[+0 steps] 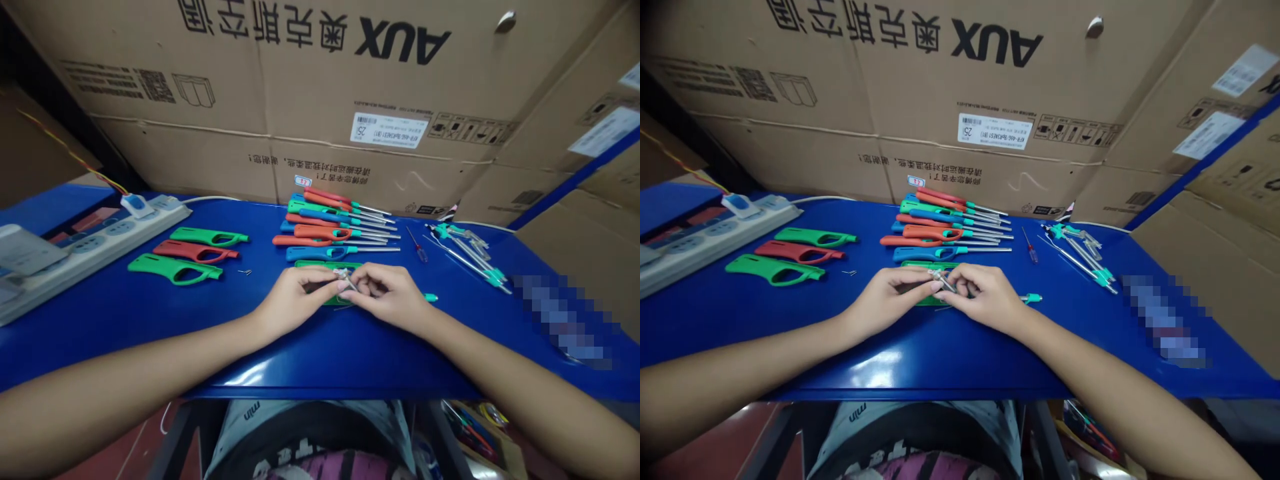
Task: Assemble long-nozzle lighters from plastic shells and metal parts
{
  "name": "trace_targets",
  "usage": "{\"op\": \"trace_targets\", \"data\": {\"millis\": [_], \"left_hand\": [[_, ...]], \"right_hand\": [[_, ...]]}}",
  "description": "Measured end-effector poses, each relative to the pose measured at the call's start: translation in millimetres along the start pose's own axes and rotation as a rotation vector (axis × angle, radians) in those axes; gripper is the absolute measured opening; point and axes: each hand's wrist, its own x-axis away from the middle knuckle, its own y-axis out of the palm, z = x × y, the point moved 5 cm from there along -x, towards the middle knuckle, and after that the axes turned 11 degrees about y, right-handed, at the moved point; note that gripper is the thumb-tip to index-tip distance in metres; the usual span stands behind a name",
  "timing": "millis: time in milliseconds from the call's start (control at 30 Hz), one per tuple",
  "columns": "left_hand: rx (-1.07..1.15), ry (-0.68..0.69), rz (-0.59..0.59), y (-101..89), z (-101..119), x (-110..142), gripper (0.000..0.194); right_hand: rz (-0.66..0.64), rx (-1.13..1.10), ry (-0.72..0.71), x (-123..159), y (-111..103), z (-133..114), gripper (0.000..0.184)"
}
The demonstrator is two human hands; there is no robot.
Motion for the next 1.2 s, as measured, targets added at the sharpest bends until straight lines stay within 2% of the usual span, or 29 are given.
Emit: {"op": "trace_targets", "data": {"millis": [133, 233, 333, 433, 600, 767, 833, 967, 1200], "left_hand": [[0.091, -0.072, 0.148, -6.2, -1.2, -1.5, 0.016], [0.173, -0.185, 0.241, -13.4, -8.1, -1.5, 0.026], [0.234, -0.244, 0.24, -15.9, -14.0, -1.6, 0.032], [0.216, -0.226, 0.236, -18.1, -15.3, -1.7, 0.035], [0.236, -0.276, 0.192, -14.5, -19.0, 0.4, 0.035], [0.14, -0.199, 0.163, -12.8, -21.7, 4.0, 0.031], [0.083, -0.196, 0.122, -12.0, -23.2, 5.9, 0.029], [0.035, -0.175, 0.029, -8.6, -20.4, 6.7, 0.024], [-0.027, -0.207, -0.067, -2.5, -16.8, 5.7, 0.029]], "right_hand": [[-0.049, 0.106, -0.081, 1.5, 0.7, -2.0, 0.016], [-0.171, 0.243, -0.095, 3.7, 2.8, -0.8, 0.02], [-0.314, 0.338, -0.102, 8.3, 8.6, 0.7, 0.018], [-0.354, 0.334, -0.086, 9.4, 11.1, 2.3, 0.013], [-0.339, 0.041, 0.025, 3.7, 8.0, 2.7, 0.012], [-0.38, -0.341, 0.388, 2.3, 12.5, 17.2, 0.024], [-0.397, -0.438, 0.457, 3.0, 16.0, 22.3, 0.029], [-0.331, -0.525, 0.453, 0.8, 17.6, 30.6, 0.031], [-0.203, -0.566, 0.357, -6.8, 10.1, 35.9, 0.032]]}}
